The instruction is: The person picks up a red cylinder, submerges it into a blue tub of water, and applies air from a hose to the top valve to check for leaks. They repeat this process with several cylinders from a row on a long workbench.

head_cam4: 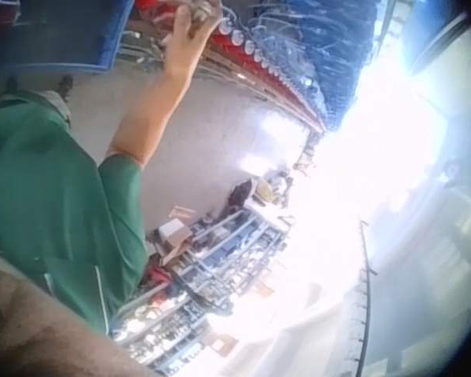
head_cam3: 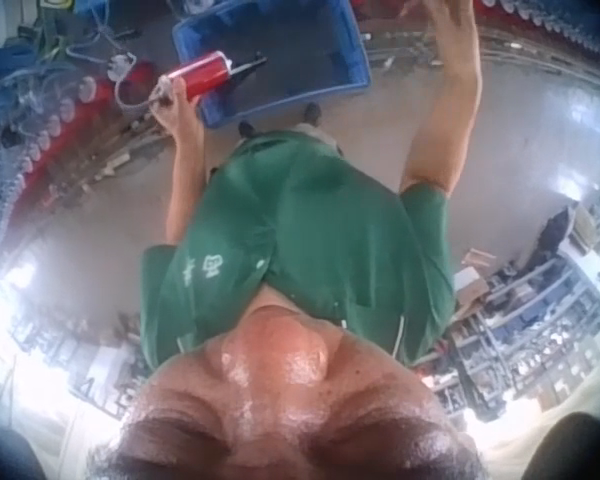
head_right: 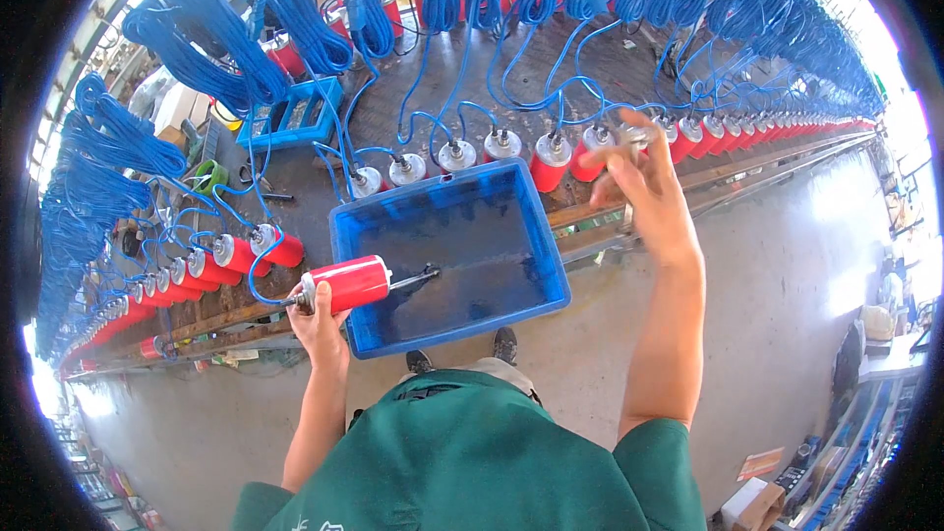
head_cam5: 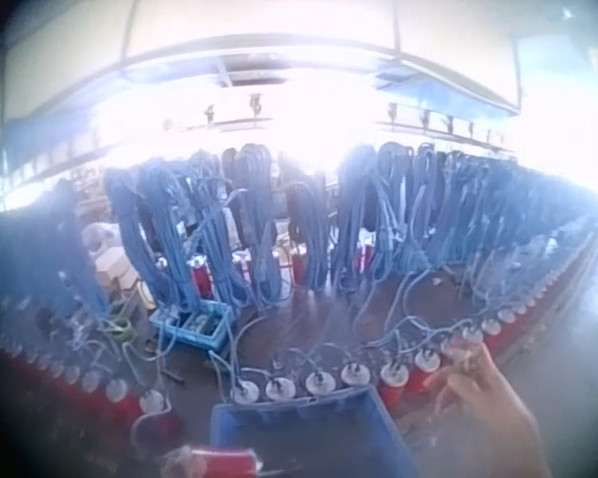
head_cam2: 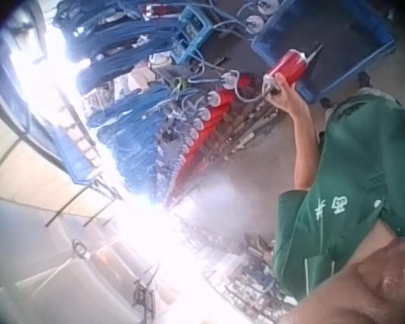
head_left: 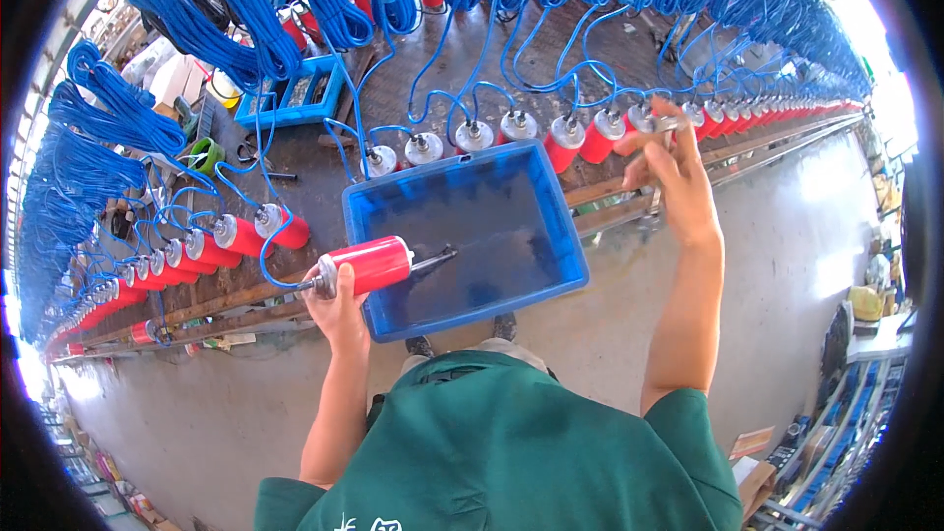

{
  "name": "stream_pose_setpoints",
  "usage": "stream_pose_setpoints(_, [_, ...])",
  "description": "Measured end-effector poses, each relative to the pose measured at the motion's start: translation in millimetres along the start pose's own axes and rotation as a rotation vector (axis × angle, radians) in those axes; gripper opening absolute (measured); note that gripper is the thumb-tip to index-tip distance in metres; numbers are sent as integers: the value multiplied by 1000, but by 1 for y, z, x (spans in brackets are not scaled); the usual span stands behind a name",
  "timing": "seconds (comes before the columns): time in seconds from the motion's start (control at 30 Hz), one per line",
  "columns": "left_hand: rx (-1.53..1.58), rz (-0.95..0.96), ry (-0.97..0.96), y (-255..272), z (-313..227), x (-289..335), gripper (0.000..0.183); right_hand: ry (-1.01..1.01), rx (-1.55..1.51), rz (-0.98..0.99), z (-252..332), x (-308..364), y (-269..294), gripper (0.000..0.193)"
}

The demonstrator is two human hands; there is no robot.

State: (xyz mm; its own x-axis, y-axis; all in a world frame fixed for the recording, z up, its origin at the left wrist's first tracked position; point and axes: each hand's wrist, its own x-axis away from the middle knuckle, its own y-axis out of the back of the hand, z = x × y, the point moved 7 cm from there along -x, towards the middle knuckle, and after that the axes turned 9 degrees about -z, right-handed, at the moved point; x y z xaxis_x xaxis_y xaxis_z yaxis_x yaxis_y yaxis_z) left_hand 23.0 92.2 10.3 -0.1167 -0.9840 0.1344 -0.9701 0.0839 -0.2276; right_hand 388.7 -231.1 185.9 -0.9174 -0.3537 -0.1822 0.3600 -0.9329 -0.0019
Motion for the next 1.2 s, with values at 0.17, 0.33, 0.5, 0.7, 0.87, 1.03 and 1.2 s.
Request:
stream_pose_setpoints(0.17, [-12, 120, 216, -61, 35, 5, 55, -700, 155, 2, -201, 15, 111, 43])
stream_pose_setpoints(0.33, [-114, 159, 374, -92, 84, 3, 61, -552, 498, -25, -251, 10, 119, 34])
stream_pose_setpoints(0.5, [-121, 120, 538, -83, 138, -9, 57, -493, 559, -5, -276, -11, 113, 23])
stream_pose_setpoints(0.7, [-181, 88, 712, -74, 147, -6, 54, -443, 724, 66, -292, -21, 94, 36])
stream_pose_setpoints(0.87, [-313, 156, 740, -68, 136, 7, 47, -252, 1046, 92, -306, -40, 87, 38])
stream_pose_setpoints(1.03, [-437, 267, 708, -61, 105, 22, 55, -91, 1143, 72, -310, -32, 66, 39])
stream_pose_setpoints(1.2, [-558, 461, 564, -51, 91, 28, 70, -19, 1337, 122, -295, -21, 53, 48])
